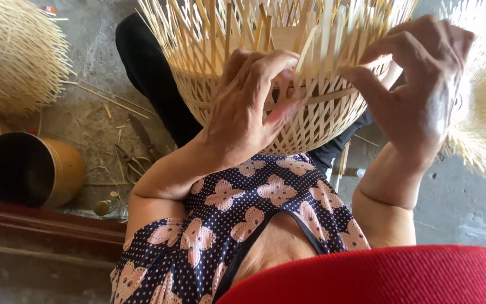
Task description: The person weaves a bamboo basket by hand, interlacing thin vertical strips into a lattice and wrapping a horizontal binder strip around the frame.
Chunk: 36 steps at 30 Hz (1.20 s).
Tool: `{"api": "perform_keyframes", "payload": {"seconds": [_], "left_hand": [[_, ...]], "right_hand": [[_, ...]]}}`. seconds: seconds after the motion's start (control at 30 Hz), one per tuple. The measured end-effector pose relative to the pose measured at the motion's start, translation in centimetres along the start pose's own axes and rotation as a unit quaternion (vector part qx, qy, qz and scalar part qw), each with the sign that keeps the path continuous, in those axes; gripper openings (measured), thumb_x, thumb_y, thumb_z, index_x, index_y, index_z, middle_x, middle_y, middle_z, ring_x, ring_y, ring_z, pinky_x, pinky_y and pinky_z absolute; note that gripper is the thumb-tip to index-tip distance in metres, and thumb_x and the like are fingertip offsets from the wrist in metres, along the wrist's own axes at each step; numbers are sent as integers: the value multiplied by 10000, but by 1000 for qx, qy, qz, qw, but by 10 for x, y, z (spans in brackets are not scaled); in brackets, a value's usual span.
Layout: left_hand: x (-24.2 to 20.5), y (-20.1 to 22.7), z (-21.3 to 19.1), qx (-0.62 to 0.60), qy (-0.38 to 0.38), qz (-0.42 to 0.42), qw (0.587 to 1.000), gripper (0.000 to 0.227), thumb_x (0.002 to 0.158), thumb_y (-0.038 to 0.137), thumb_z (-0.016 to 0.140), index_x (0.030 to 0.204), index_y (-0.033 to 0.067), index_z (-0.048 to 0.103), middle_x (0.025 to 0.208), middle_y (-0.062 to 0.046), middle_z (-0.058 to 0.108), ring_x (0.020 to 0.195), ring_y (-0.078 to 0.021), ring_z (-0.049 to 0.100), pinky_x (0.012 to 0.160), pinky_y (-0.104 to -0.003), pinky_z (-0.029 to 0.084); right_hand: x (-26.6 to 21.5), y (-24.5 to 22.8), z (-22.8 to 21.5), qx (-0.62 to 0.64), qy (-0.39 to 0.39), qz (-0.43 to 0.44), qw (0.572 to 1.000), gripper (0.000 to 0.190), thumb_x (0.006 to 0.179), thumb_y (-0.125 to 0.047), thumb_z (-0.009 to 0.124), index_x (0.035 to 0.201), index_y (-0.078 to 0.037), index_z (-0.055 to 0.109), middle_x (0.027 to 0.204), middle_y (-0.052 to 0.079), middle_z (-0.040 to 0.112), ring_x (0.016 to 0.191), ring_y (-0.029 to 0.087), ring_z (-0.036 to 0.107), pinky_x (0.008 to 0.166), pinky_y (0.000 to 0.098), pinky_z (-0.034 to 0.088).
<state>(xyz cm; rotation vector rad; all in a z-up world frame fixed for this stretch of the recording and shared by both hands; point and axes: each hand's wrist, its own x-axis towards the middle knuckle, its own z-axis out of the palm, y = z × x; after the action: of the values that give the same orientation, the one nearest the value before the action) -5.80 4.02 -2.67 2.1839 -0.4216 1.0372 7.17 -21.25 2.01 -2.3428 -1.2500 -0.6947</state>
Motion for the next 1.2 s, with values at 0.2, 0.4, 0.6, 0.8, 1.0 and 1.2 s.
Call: {"api": "perform_keyframes", "payload": {"seconds": [0.2, 0.4, 0.6, 0.8, 1.0, 1.2], "left_hand": [[-2, -3, 2, 6, 6, -1, 1000, 725, 961, 192, 907, 1465, 92, 397, 1138, 3, 628, 1069, -140, 605, 1029, -288, 459], [-2, -5, 2, -8, 13, 11, 1000, 802, 975, 165, 931, 1521, 93, 348, 1181, -6, 630, 1105, -125, 635, 1070, -277, 455], [1, 1, -11, -54, -4, -46, 997, 651, 1097, 56, 741, 1587, 137, 320, 1201, -13, 652, 890, -57, 641, 762, -193, 567], [14, -3, -9, 84, 15, -40, 996, 806, 1148, 43, 574, 1708, 229, 24, 1437, -109, 594, 1020, -87, 716, 671, -139, 570], [33, -22, -1, -98, 56, 65, 991, 812, 1134, 6, 658, 1658, 282, 102, 1229, -27, 653, 825, -65, 669, 533, -131, 509], [34, -12, -28, -199, 36, 6, 979, 312, 1088, -47, 676, 1259, 152, 507, 998, 15, 624, 630, -35, 536, 452, -158, 414]], "right_hand": [[10, -7, -7, -5, -24, -21, 999, 369, 953, -407, 837, 1022, -78, 686, 1025, 44, 626, 1048, 205, 547, 1015, 438, 400], [10, -16, -12, 83, -14, -31, 996, 237, 1017, -229, 823, 954, -61, 668, 885, 46, 665, 823, 157, 605, 823, 322, 449], [0, 11, 13, 274, -48, 18, 960, 165, 1047, -72, 789, 975, -22, 650, 874, 36, 689, 754, 50, 658, 658, 177, 514], [-2, 19, 23, 287, -40, 27, 957, 202, 1037, -40, 825, 956, -14, 642, 840, 36, 680, 716, 51, 665, 601, 161, 504], [-1, 8, 17, 271, -48, 95, 957, 247, 981, -72, 869, 925, -2, 639, 795, 55, 659, 649, 71, 617, 555, 196, 462], [-2, 6, 18, 307, -39, 88, 947, 229, 1020, -84, 838, 948, -6, 636, 850, 30, 663, 710, 42, 635, 613, 173, 491]]}}
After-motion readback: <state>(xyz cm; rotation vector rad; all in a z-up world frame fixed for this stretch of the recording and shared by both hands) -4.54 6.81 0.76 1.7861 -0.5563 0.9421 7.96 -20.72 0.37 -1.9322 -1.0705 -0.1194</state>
